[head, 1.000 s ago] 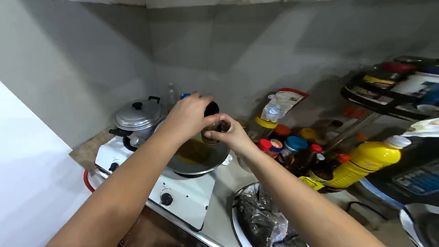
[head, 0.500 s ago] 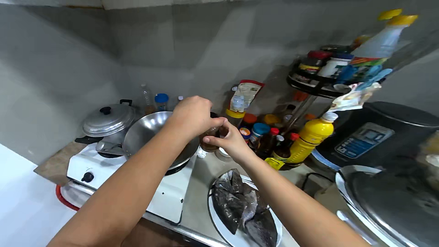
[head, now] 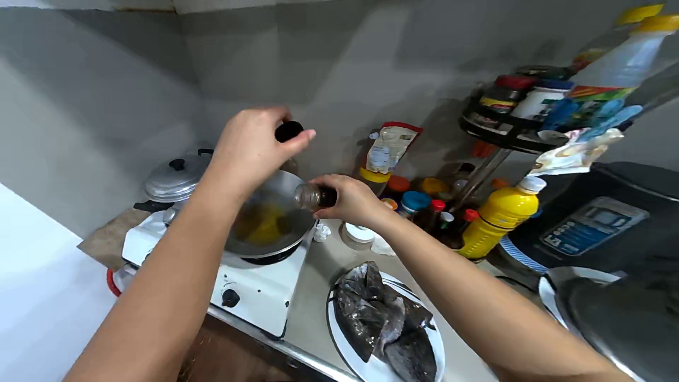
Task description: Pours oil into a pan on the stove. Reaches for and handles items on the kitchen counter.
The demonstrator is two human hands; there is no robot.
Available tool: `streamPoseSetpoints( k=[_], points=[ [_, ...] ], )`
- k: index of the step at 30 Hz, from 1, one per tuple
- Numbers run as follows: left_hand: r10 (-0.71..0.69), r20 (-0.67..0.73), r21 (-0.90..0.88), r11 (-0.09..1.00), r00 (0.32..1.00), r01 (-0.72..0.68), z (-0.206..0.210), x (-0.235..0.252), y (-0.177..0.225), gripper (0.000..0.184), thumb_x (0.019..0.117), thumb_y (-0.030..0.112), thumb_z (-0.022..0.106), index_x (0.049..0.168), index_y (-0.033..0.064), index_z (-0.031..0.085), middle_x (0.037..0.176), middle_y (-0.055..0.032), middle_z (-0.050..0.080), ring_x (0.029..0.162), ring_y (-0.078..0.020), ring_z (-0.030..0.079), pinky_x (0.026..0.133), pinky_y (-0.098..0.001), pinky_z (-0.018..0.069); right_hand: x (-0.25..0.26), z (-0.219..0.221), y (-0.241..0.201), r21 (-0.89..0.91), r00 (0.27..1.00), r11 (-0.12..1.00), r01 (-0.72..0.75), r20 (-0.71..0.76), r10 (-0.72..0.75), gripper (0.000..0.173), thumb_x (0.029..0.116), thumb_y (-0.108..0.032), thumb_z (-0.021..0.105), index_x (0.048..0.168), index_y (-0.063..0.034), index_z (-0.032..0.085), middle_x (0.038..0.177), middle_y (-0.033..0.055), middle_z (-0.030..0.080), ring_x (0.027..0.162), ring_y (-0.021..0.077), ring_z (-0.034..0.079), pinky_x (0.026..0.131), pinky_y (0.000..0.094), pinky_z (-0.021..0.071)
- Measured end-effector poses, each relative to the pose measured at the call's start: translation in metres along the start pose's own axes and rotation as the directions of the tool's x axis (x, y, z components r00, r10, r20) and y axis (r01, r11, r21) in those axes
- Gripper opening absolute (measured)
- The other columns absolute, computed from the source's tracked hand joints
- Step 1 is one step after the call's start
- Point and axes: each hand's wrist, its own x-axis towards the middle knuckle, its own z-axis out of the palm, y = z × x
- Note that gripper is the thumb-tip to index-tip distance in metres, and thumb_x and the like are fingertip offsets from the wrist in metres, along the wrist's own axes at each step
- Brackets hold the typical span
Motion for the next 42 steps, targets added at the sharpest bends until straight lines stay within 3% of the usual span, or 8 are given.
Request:
streamPoseSetpoints(
  k=[4, 13, 22, 28, 32, 35, 38, 42],
  points=[
    [-0.075, -0.013, 0.038, 0.996, 0.997, 0.076, -0.020, -0.022, -0.036, 0.054, 0.0952, 0.062, 0.058, 0.114, 0.0131, 0.072, 0.089, -0.0077, 0.068, 0.079, -0.0229, 0.066, 0.074, -0.0480, 0.0542, 0.028, 0.009, -0.011, -0.181, 0.989, 0.978, 0.104, 0.122, -0.083, 0.068, 0.0719, -0.034, 0.092, 0.134, -0.0284, 0.065, 0.122, 0.0027, 0.069, 0.116, 0.0276, 0.063, 0.096, 0.0542, 0.0534],
    [-0.157, 0.039, 0.032, 0.987, 0.987, 0.155, -0.027, -0.050, -0.079, 0.049, 0.0958, 0.060, 0.060, 0.112, 0.0149, 0.072, 0.087, -0.0051, 0.068, 0.075, -0.0193, 0.064, 0.071, -0.0447, 0.0545, 0.053, 0.019, -0.027, -0.245, 0.965, 0.950, 0.192, 0.222, -0.138, 0.067, 0.0722, -0.028, 0.092, 0.134, -0.0286, 0.066, 0.125, 0.0035, 0.068, 0.117, 0.0296, 0.062, 0.095, 0.0541, 0.0536],
    [-0.123, 0.074, -0.005, 0.992, 0.990, 0.124, -0.013, -0.033, -0.077, 0.051, 0.0956, 0.061, 0.059, 0.113, 0.0153, 0.071, 0.085, -0.0047, 0.067, 0.075, -0.0191, 0.064, 0.070, -0.0444, 0.0541, 0.050, 0.011, -0.010, -0.321, 0.964, 0.913, 0.253, 0.168, -0.208, 0.063, 0.0718, -0.026, 0.090, 0.130, -0.0287, 0.068, 0.124, 0.0015, 0.069, 0.117, 0.0299, 0.062, 0.091, 0.0541, 0.0534],
    [-0.064, 0.099, -0.044, 0.997, 0.993, 0.069, 0.003, -0.023, -0.075, 0.049, 0.0937, 0.058, 0.064, 0.115, 0.0155, 0.071, 0.092, -0.0055, 0.070, 0.081, -0.0195, 0.067, 0.076, -0.0454, 0.0564, 0.048, 0.015, -0.001, -0.312, 0.974, 0.924, 0.221, 0.115, -0.195, 0.063, 0.0713, -0.024, 0.091, 0.130, -0.0290, 0.068, 0.122, 0.0021, 0.069, 0.117, 0.0297, 0.061, 0.091, 0.0534, 0.0531],
    [-0.059, 0.139, -0.104, 0.992, 0.989, 0.074, 0.019, -0.022, -0.070, 0.047, 0.0915, 0.054, 0.070, 0.118, 0.0153, 0.070, 0.093, -0.0061, 0.070, 0.081, -0.0193, 0.067, 0.076, -0.0449, 0.0569, 0.043, 0.022, 0.003, -0.186, 0.990, 0.974, 0.128, 0.074, -0.116, 0.068, 0.0717, -0.027, 0.093, 0.134, -0.0281, 0.066, 0.124, 0.0040, 0.068, 0.117, 0.0304, 0.061, 0.097, 0.0546, 0.0522],
    [-0.052, 0.193, -0.137, 0.987, 0.980, 0.080, 0.038, -0.022, -0.063, 0.049, 0.0917, 0.053, 0.071, 0.121, 0.0145, 0.070, 0.098, -0.0086, 0.070, 0.085, -0.0221, 0.067, 0.079, -0.0469, 0.0572, 0.034, 0.031, 0.004, 0.130, 1.000, 0.991, -0.025, 0.010, 0.024, 0.071, 0.0724, -0.032, 0.094, 0.136, -0.0228, 0.064, 0.129, 0.0049, 0.066, 0.121, 0.0249, 0.061, 0.103, 0.0538, 0.0509],
    [-0.035, 0.239, -0.136, 0.988, 0.970, 0.069, 0.057, -0.020, -0.050, 0.049, 0.0930, 0.052, 0.070, 0.121, 0.0117, 0.070, 0.102, -0.0116, 0.069, 0.093, -0.0263, 0.067, 0.086, -0.0503, 0.0555, 0.021, 0.043, -0.007, 0.496, 0.986, 0.863, -0.094, -0.074, 0.151, 0.072, 0.0706, -0.026, 0.095, 0.134, -0.0171, 0.062, 0.122, 0.0039, 0.069, 0.111, 0.0153, 0.067, 0.098, 0.0427, 0.0564],
    [-0.012, 0.266, -0.065, 0.997, 0.964, 0.031, 0.069, -0.015, -0.032, 0.052, 0.0951, 0.058, 0.063, 0.115, 0.0105, 0.071, 0.103, -0.0111, 0.071, 0.101, -0.0270, 0.069, 0.090, -0.0508, 0.0551, 0.008, 0.056, -0.027, 0.662, 0.951, 0.746, -0.076, -0.178, 0.254, 0.070, 0.0704, -0.023, 0.094, 0.132, -0.0154, 0.061, 0.118, 0.0018, 0.070, 0.109, 0.0111, 0.066, 0.097, 0.0352, 0.0557]
  ],
)
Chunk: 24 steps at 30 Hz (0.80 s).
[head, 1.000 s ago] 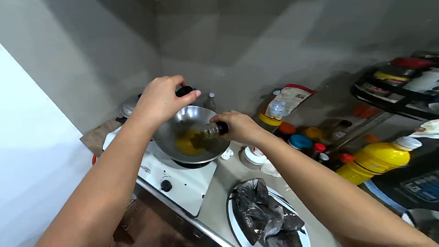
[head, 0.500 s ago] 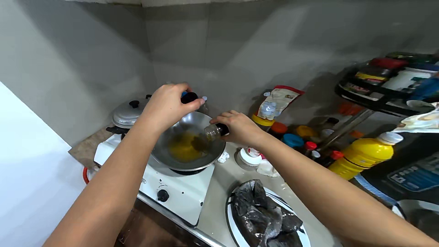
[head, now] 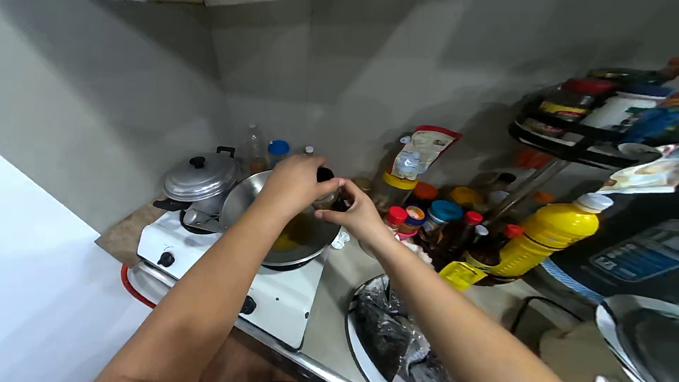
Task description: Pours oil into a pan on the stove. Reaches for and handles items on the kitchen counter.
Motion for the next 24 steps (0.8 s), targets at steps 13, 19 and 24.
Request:
streamPoseSetpoints(
  k=[13, 19, 24],
  points=[
    [-0.018, 0.079, 0.050, 0.999, 0.997, 0.014, 0.020, -0.007, 0.041, 0.050, 0.0930, 0.060, 0.064, 0.100, 0.0113, 0.073, 0.083, -0.0076, 0.068, 0.080, -0.0252, 0.068, 0.073, -0.0493, 0.0559, -0.060, 0.013, 0.019, 0.056, 0.935, 0.998, 0.005, -0.355, 0.015, 0.075, 0.0677, -0.038, 0.094, 0.132, -0.0147, 0.062, 0.120, 0.0037, 0.065, 0.104, 0.0121, 0.065, 0.084, 0.0309, 0.0584],
    [0.060, 0.127, -0.047, 0.997, 0.990, -0.054, 0.027, -0.010, 0.054, 0.043, 0.0916, 0.056, 0.069, 0.101, 0.0149, 0.075, 0.081, -0.0030, 0.067, 0.075, -0.0186, 0.064, 0.071, -0.0440, 0.0554, -0.078, -0.002, 0.024, 0.079, 0.943, 0.997, 0.027, -0.333, 0.001, 0.070, 0.0695, -0.039, 0.092, 0.129, -0.0160, 0.064, 0.114, 0.0012, 0.068, 0.100, 0.0106, 0.067, 0.084, 0.0315, 0.0591],
    [0.334, 0.140, -0.106, 0.941, 0.932, -0.321, 0.047, -0.027, 0.074, 0.041, 0.0878, 0.054, 0.073, 0.106, 0.0173, 0.076, 0.091, 0.0001, 0.067, 0.084, -0.0134, 0.067, 0.075, -0.0382, 0.0588, -0.117, -0.042, 0.037, 0.283, 0.996, 0.956, -0.080, -0.026, 0.091, 0.073, 0.0688, -0.028, 0.094, 0.134, -0.0198, 0.060, 0.112, 0.0036, 0.069, 0.094, 0.0169, 0.069, 0.077, 0.0349, 0.0618]
  ],
)
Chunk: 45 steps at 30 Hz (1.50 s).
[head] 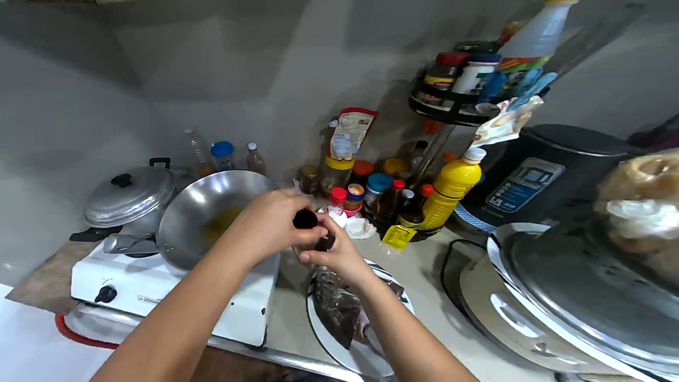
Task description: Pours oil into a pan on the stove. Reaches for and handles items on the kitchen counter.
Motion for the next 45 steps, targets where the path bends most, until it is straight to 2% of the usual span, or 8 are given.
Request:
streamPoseSetpoints(
  k=[2, 7, 12, 19, 22, 29, 37, 45],
  points=[
    [0.017, -0.014, 0.007, 1.000, 1.000, -0.017, 0.018, 0.002, 0.011, 0.045, 0.0851, 0.057, 0.074, 0.106, 0.0172, 0.076, 0.092, -0.0002, 0.069, 0.084, -0.0137, 0.068, 0.074, -0.0383, 0.0596, -0.011, -0.017, 0.004, -0.013, 0.997, 0.997, -0.073, 0.027, 0.073, 0.075, 0.0674, -0.025, 0.093, 0.134, -0.0206, 0.059, 0.112, 0.0037, 0.069, 0.095, 0.0176, 0.070, 0.078, 0.0361, 0.0619],
    [-0.162, -0.052, 0.049, 0.985, 0.985, 0.165, 0.040, 0.002, 0.035, 0.082, 0.0905, 0.074, 0.055, 0.155, 0.0234, 0.047, 0.125, -0.0093, 0.067, 0.101, -0.0271, 0.070, 0.084, -0.0527, 0.0585, -0.015, -0.073, 0.045, -0.188, 0.956, 0.973, -0.136, -0.281, 0.079, 0.067, 0.0748, -0.029, 0.090, 0.133, -0.0138, 0.060, 0.116, 0.0059, 0.068, 0.106, 0.0184, 0.067, 0.090, 0.0433, 0.0580],
    [-0.191, -0.167, -0.060, 0.981, 0.967, 0.184, 0.078, -0.046, 0.043, 0.060, 0.0959, 0.061, 0.057, 0.145, 0.0257, 0.058, 0.133, 0.0001, 0.064, 0.106, -0.0167, 0.068, 0.083, -0.0433, 0.0611, 0.005, -0.131, 0.105, -0.318, 0.819, 0.874, -0.369, -0.555, 0.144, 0.077, 0.0773, -0.034, 0.090, 0.142, -0.0138, 0.053, 0.125, 0.0190, 0.065, 0.115, 0.0381, 0.062, 0.095, 0.0626, 0.0514],
    [-0.152, 0.000, -0.278, 0.949, 0.988, 0.146, 0.126, -0.121, 0.068, 0.037, 0.0968, 0.036, 0.068, 0.128, 0.0163, 0.070, 0.118, -0.0094, 0.069, 0.088, -0.0179, 0.071, 0.070, -0.0360, 0.0622, 0.029, -0.133, 0.132, -0.431, 0.774, 0.730, -0.531, -0.597, 0.211, 0.081, 0.0868, -0.032, 0.082, 0.153, -0.0073, 0.044, 0.143, 0.0203, 0.057, 0.132, 0.0361, 0.056, 0.112, 0.0571, 0.0434],
    [-0.129, 0.102, -0.427, 0.890, 0.986, 0.161, 0.139, -0.125, 0.078, 0.032, 0.0955, 0.026, 0.072, 0.122, 0.0084, 0.073, 0.113, -0.0145, 0.069, 0.085, -0.0191, 0.071, 0.069, -0.0350, 0.0618, 0.011, -0.125, 0.117, -0.346, 0.771, 0.792, -0.502, -0.595, 0.229, 0.093, 0.0841, -0.030, 0.085, 0.158, -0.0032, 0.035, 0.150, 0.0247, 0.049, 0.137, 0.0385, 0.051, 0.114, 0.0560, 0.0420],
    [-0.137, 0.067, -0.725, 0.674, 0.988, 0.143, 0.192, -0.095, 0.131, 0.014, 0.0932, 0.010, 0.070, 0.103, -0.0005, 0.073, 0.085, -0.0084, 0.070, 0.068, -0.0098, 0.064, 0.062, -0.0263, 0.0563, -0.165, -0.117, 0.043, -0.324, 0.906, 0.923, -0.209, -0.420, 0.057, 0.039, 0.0949, -0.026, 0.071, 0.132, -0.0121, 0.067, 0.129, 0.0077, 0.066, 0.114, 0.0159, 0.065, 0.094, 0.0348, 0.0577],
    [-0.472, 0.415, -0.672, 0.417, 0.778, 0.612, 0.290, 0.118, 0.116, 0.051, 0.1024, 0.021, 0.063, 0.149, 0.0091, 0.046, 0.104, -0.0190, 0.066, 0.068, -0.0241, 0.065, 0.063, -0.0416, 0.0586, -0.401, -0.204, 0.000, -0.430, 0.861, 0.851, -0.302, -0.506, 0.050, 0.019, 0.0936, -0.012, 0.070, 0.110, -0.0035, 0.074, 0.104, 0.0097, 0.072, 0.087, 0.0137, 0.070, 0.076, 0.0315, 0.0613],
    [-0.578, 0.273, -0.590, 0.531, 0.769, 0.608, 0.330, 0.155, 0.108, 0.028, 0.0951, 0.028, 0.074, 0.113, 0.0071, 0.073, 0.107, -0.0186, 0.071, 0.094, -0.0328, 0.067, 0.082, -0.0543, 0.0533, -0.486, -0.263, -0.041, -0.378, 0.822, 0.822, -0.426, -0.541, 0.178, 0.027, 0.0989, -0.017, 0.065, 0.115, 0.0043, 0.070, 0.110, 0.0186, 0.071, 0.093, 0.0209, 0.070, 0.083, 0.0386, 0.0597]
  ],
)
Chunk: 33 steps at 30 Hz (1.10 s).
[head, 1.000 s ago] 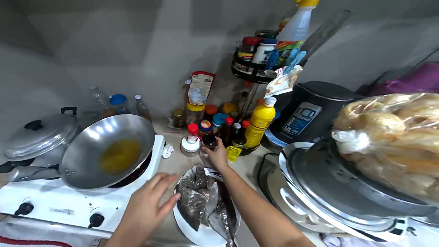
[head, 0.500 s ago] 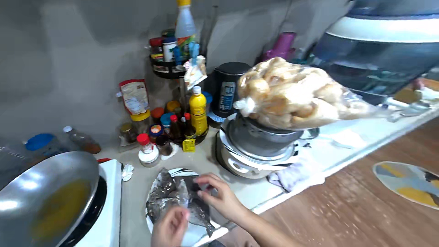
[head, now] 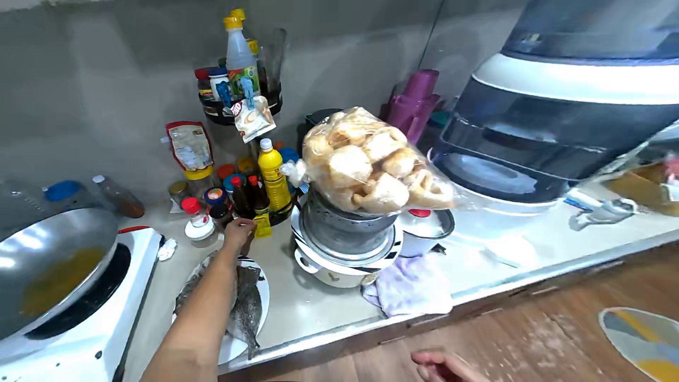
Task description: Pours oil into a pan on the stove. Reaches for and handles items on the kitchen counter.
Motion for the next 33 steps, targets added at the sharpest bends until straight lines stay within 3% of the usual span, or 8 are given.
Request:
streamPoseSetpoints(
  k=[6, 9, 12, 14, 17, 23, 28, 33],
  points=[
    [0.186, 0.082, 0.149, 0.969, 0.979, -0.197, -0.012, -0.009, 0.000, 0.019, 0.0972, 0.022, 0.070, 0.108, 0.0062, 0.072, 0.095, -0.0162, 0.069, 0.089, -0.0310, 0.066, 0.085, -0.0552, 0.0532, 0.106, 0.056, -0.052, -0.043, 0.912, 0.913, 0.405, 0.090, -0.400, 0.019, 0.0979, -0.023, 0.066, 0.112, -0.0128, 0.075, 0.104, 0.0035, 0.071, 0.086, 0.0094, 0.068, 0.074, 0.0283, 0.0606],
    [0.338, 0.133, 0.184, 0.915, 0.932, -0.359, -0.040, -0.034, 0.021, 0.015, 0.0975, 0.020, 0.069, 0.105, 0.0066, 0.072, 0.100, -0.0137, 0.067, 0.090, -0.0270, 0.066, 0.085, -0.0506, 0.0550, 0.167, 0.096, -0.105, -0.207, 0.914, 0.894, 0.397, 0.175, -0.366, 0.030, 0.1008, -0.030, 0.061, 0.127, -0.0187, 0.070, 0.118, 0.0035, 0.070, 0.094, 0.0124, 0.070, 0.079, 0.0330, 0.0614],
    [0.524, 0.180, 0.244, 0.796, 0.832, -0.554, -0.080, -0.061, 0.054, 0.012, 0.0954, 0.020, 0.071, 0.102, 0.0103, 0.073, 0.102, -0.0085, 0.066, 0.089, -0.0221, 0.065, 0.082, -0.0454, 0.0566, 0.208, 0.138, -0.171, -0.380, 0.886, 0.801, 0.462, 0.227, -0.403, 0.037, 0.1012, -0.019, 0.057, 0.138, -0.0172, 0.064, 0.129, 0.0062, 0.067, 0.098, 0.0182, 0.071, 0.086, 0.0396, 0.0610],
    [0.604, 0.201, 0.246, 0.731, 0.771, -0.637, -0.104, -0.074, 0.068, 0.011, 0.0939, 0.022, 0.073, 0.100, 0.0126, 0.073, 0.100, -0.0041, 0.065, 0.084, -0.0177, 0.064, 0.076, -0.0407, 0.0570, 0.226, 0.161, -0.204, -0.441, 0.822, 0.703, 0.558, 0.178, -0.541, 0.037, 0.0978, -0.013, 0.060, 0.134, -0.0183, 0.066, 0.123, 0.0037, 0.068, 0.092, 0.0161, 0.071, 0.080, 0.0388, 0.0618],
    [0.674, 0.192, 0.222, 0.678, 0.713, -0.701, -0.132, -0.091, 0.076, 0.008, 0.0913, 0.023, 0.074, 0.097, 0.0173, 0.073, 0.101, 0.0018, 0.065, 0.082, -0.0120, 0.063, 0.072, -0.0359, 0.0571, 0.256, 0.178, -0.223, -0.515, 0.762, 0.612, 0.600, 0.134, -0.633, 0.039, 0.0925, -0.015, 0.071, 0.131, -0.0185, 0.069, 0.123, 0.0023, 0.069, 0.107, 0.0209, 0.066, 0.088, 0.0405, 0.0587],
    [0.751, 0.065, 0.164, 0.641, 0.657, -0.750, -0.167, -0.088, 0.089, 0.006, 0.0918, 0.025, 0.072, 0.096, 0.0201, 0.073, 0.103, 0.0053, 0.065, 0.086, -0.0079, 0.063, 0.072, -0.0303, 0.0567, 0.296, 0.187, -0.256, -0.482, 0.706, 0.605, 0.633, 0.041, -0.707, 0.009, 0.0882, -0.015, 0.076, 0.095, -0.0214, 0.078, 0.088, -0.0077, 0.073, 0.088, 0.0134, 0.067, 0.079, 0.0375, 0.0578],
    [0.738, 0.151, -0.105, 0.673, 0.657, -0.732, -0.194, -0.055, 0.119, 0.028, 0.1045, 0.031, 0.052, 0.110, 0.0135, 0.074, 0.120, -0.0006, 0.065, 0.105, -0.0131, 0.064, 0.089, -0.0369, 0.0554, 0.319, 0.174, -0.305, -0.552, 0.569, 0.432, 0.713, 0.096, -0.817, 0.007, 0.0895, -0.013, 0.072, 0.091, -0.0178, 0.077, 0.083, -0.0037, 0.071, 0.087, 0.0173, 0.066, 0.078, 0.0387, 0.0556],
    [0.754, 0.109, -0.314, 0.644, 0.648, -0.697, -0.193, -0.036, 0.155, 0.016, 0.1016, 0.018, 0.060, 0.104, 0.0094, 0.073, 0.120, -0.0015, 0.064, 0.101, -0.0095, 0.062, 0.084, -0.0280, 0.0524, 0.339, 0.152, -0.347, -0.672, 0.448, 0.176, 0.719, 0.255, -0.857, 0.010, 0.0936, -0.011, 0.067, 0.090, -0.0146, 0.076, 0.082, 0.0014, 0.069, 0.087, 0.0235, 0.065, 0.079, 0.0425, 0.0525]
  ],
)
